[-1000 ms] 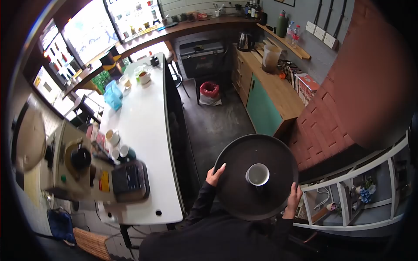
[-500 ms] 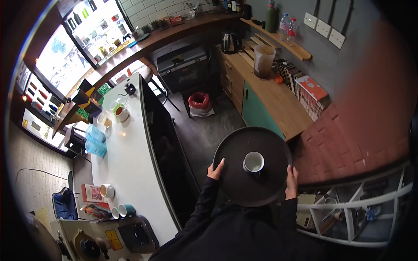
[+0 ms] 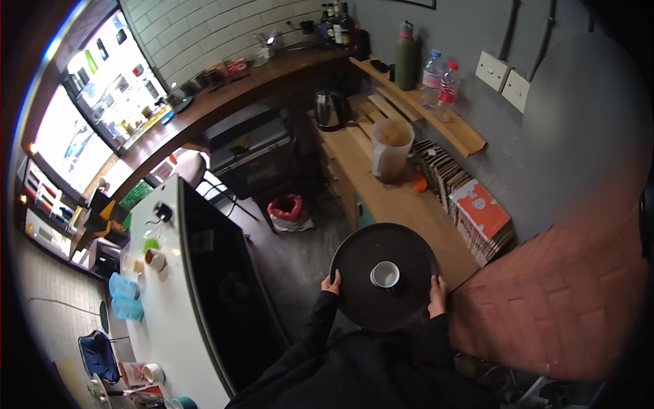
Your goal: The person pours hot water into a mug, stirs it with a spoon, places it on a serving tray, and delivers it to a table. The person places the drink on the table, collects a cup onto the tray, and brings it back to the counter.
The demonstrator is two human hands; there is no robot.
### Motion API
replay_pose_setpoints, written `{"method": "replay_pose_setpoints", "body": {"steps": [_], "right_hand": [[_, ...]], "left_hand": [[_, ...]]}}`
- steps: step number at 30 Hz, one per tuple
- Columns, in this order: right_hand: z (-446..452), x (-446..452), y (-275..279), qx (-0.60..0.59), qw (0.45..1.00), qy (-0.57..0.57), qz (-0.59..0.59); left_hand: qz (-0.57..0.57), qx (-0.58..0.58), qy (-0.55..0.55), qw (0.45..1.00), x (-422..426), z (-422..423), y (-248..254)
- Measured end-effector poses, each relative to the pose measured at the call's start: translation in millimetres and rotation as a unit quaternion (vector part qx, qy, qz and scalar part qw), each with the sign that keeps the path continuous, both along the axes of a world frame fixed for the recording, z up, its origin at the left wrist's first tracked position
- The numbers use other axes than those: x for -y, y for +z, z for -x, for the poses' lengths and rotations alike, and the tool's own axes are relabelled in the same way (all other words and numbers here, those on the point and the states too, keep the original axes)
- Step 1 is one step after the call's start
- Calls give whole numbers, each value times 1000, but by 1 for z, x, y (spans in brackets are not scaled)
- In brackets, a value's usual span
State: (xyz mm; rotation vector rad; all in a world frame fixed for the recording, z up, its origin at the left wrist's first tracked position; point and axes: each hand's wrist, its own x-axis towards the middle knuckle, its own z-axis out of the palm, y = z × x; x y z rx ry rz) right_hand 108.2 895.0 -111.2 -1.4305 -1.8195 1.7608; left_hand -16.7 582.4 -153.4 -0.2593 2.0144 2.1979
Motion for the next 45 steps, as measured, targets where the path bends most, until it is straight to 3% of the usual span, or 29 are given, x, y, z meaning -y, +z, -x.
{"method": "replay_pose_setpoints", "body": {"steps": [1,3,4,12,17,21,23,25,27,28,29,30,33,37,39,40,43,45], "right_hand": [[7,-18,-33,7,999,-9,-47],[21,-29,-9,75,980,49,-175],[27,-33,-6,100,947,46,-303],[46,-70,-33,134,940,4,-314],[59,-89,-47,36,921,-40,-385],[64,-106,-47,55,929,-47,-363],[66,-106,-36,-32,939,-68,-335],[58,-109,-42,16,916,-24,-399],[58,-104,-27,17,938,40,-343],[58,-100,-25,15,939,43,-342],[58,-96,-22,-21,977,92,-192],[58,-93,-19,-56,988,139,-37],[63,-78,-8,-45,969,237,60],[79,-61,8,-43,964,239,112],[88,-54,5,-72,959,249,116],[92,-51,1,-100,957,243,120],[102,-48,-8,-49,965,230,115],[108,-49,-7,-29,970,216,110]], "left_hand": [[-15,16,1,1000,-10,9,-17],[-21,47,-6,999,-31,19,-34],[-26,67,-8,997,-42,29,-40],[22,130,-53,990,-88,62,-79],[24,134,-59,989,-106,85,-103],[11,122,-64,990,-134,96,-54],[0,129,-64,990,-145,101,-53],[80,170,-93,978,-153,112,-74],[69,152,-101,981,-164,115,-97],[130,137,-62,980,-172,113,-100],[190,122,-22,974,-178,115,-102],[181,143,-35,972,-181,116,-85],[98,185,-85,974,-173,115,-70],[90,216,-118,965,-150,109,-55],[10,300,-123,946,-135,104,-49],[23,381,-146,912,-124,106,-52],[-55,393,-135,908,-89,93,-50],[-19,390,-104,915,-75,84,-45]]}}
